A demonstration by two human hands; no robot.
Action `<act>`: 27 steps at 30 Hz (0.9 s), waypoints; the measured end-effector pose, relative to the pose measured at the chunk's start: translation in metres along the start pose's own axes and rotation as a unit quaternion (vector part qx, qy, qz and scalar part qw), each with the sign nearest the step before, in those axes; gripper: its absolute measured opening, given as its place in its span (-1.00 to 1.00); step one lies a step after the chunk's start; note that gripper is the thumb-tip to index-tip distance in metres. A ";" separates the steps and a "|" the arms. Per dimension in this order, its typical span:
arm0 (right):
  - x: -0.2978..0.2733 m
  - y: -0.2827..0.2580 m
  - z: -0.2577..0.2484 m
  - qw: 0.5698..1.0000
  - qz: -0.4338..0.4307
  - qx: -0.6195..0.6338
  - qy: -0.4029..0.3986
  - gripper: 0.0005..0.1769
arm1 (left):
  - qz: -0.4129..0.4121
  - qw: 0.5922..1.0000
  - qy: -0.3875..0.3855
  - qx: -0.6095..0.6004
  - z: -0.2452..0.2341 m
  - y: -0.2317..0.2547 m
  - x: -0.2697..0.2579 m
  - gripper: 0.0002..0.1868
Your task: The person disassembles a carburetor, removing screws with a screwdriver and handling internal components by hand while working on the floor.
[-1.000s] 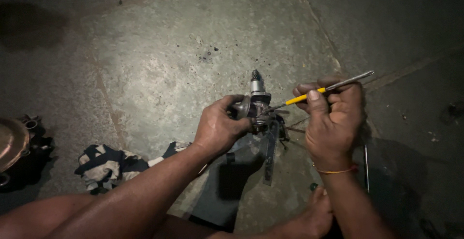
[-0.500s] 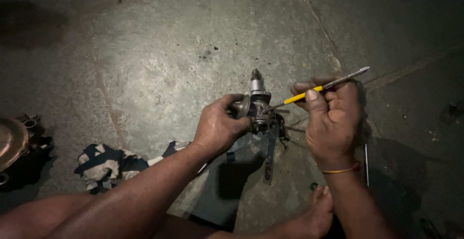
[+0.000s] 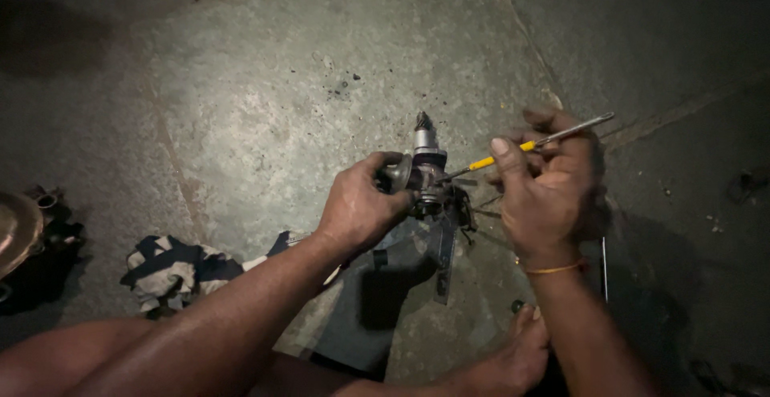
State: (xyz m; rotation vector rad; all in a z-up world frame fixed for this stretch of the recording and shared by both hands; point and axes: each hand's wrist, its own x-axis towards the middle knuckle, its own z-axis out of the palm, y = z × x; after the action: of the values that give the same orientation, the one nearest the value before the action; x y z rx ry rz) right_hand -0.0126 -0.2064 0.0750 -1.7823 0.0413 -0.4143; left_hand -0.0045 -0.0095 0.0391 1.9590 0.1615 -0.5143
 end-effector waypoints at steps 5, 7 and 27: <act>-0.001 0.000 -0.009 0.993 0.052 0.059 -0.091 -0.73 | -0.002 1.000 0.002 0.005 -0.001 0.000 0.000 -0.33; 0.002 0.002 -0.007 0.995 0.067 -0.013 -0.074 -0.83 | -0.007 1.000 -0.006 0.005 0.000 -0.002 0.003 -0.32; 0.005 0.021 -0.008 0.983 0.109 -0.145 -0.004 -0.75 | 0.036 0.999 0.027 -0.020 0.005 -0.010 0.004 -0.38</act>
State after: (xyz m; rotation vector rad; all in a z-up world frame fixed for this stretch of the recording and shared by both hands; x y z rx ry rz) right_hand -0.0060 -0.2203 0.0581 -2.0410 0.3020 -0.2527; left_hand -0.0050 -0.0098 0.0276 1.9335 0.1335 -0.4084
